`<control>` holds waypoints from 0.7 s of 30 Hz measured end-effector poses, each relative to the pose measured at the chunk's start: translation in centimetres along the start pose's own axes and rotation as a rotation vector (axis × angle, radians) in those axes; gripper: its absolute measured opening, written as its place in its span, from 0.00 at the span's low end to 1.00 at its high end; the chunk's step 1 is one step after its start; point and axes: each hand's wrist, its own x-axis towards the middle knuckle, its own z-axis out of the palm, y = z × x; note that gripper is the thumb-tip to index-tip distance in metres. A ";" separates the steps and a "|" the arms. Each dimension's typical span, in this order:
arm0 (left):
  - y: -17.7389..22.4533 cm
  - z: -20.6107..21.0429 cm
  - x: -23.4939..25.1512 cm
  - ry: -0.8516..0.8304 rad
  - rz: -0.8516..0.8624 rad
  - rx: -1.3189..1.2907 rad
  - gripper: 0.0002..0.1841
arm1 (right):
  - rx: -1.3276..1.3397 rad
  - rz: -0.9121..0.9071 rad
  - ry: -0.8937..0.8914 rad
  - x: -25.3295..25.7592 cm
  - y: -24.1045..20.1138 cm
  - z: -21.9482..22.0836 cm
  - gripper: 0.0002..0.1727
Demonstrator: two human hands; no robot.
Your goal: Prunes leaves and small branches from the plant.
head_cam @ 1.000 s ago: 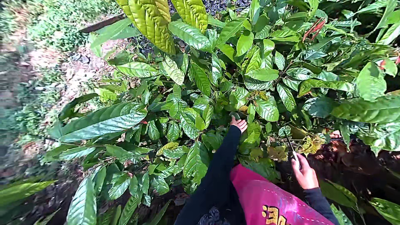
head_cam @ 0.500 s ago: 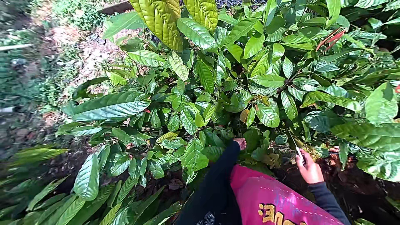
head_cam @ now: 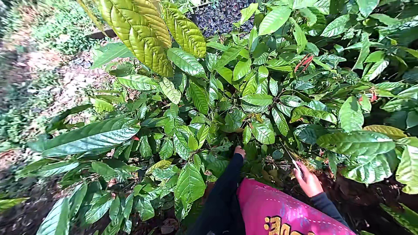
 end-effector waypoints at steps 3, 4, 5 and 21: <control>3.8 -0.3 -2.1 0.168 0.201 0.256 0.31 | 0.006 0.021 0.035 -0.6 1.6 -0.2 0.27; 5.2 -0.2 -2.8 0.249 0.315 0.299 0.30 | 0.003 0.041 0.032 -0.9 2.1 -0.2 0.27; 6.7 -0.2 -3.5 0.320 0.451 0.322 0.28 | -0.003 0.056 0.033 -1.2 2.5 -0.3 0.27; 29.9 -1.0 -5.0 0.323 0.605 0.696 0.45 | -0.027 0.115 0.002 -4.7 6.2 0.4 0.28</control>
